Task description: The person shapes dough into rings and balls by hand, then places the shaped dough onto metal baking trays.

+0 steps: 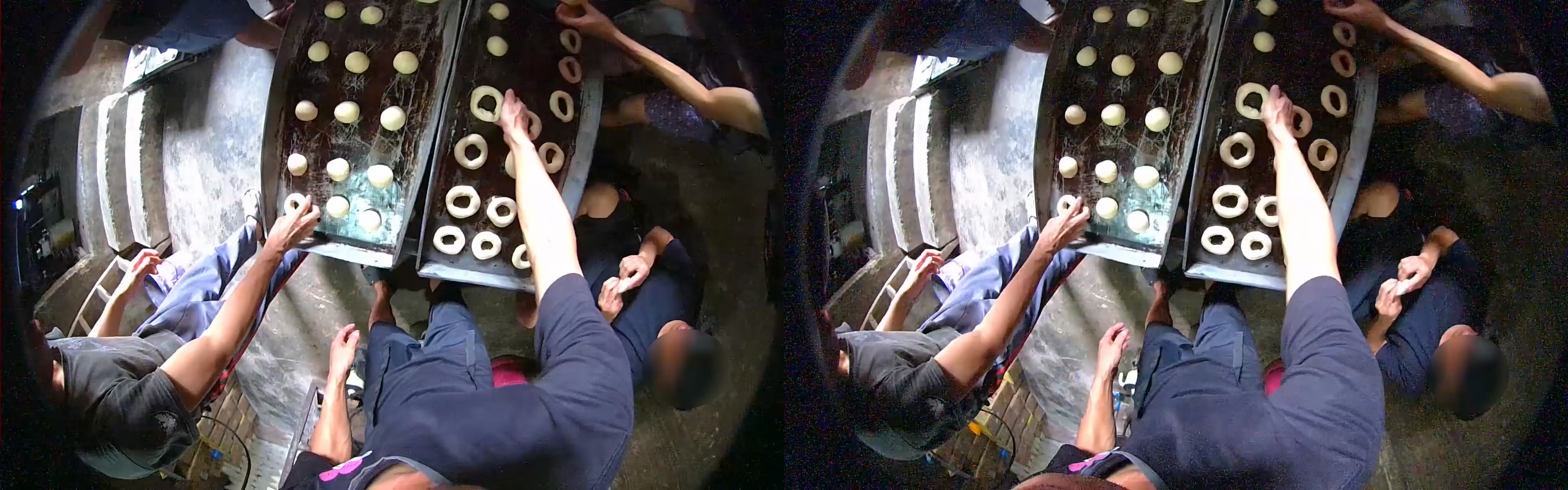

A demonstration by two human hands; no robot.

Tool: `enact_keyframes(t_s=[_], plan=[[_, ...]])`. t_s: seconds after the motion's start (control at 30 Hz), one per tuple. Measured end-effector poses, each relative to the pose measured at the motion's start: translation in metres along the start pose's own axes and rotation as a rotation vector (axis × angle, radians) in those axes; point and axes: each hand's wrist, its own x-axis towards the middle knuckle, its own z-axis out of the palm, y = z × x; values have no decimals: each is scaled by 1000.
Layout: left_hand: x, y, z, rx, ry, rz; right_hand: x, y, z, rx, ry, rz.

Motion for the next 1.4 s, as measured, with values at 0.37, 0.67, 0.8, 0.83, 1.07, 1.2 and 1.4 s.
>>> enact_keyframes(t_s=[0.37, 0.67, 0.8, 0.83, 1.07, 1.2, 1.4], plan=[[-21, 92, 15, 303, -136, 74, -198, -100, 112, -501, -865, -341], [2, 69, -13, 18, 4, 576, -324, -74, 150, -173, -693, -212], [-17, 115, -14, -397, -106, 439, -394, -145, 63, 439, -883, 117], [-27, 123, -17, -408, -161, 452, -412, -165, 41, 515, -901, 164], [-104, 134, -50, -471, -370, 868, -506, -226, -31, 675, -794, -62], [-130, 114, -49, -475, -477, 937, -525, -255, -47, 544, -649, -211], [-178, 115, -104, -1021, -833, 771, -578, -248, -47, 65, -451, -603]])
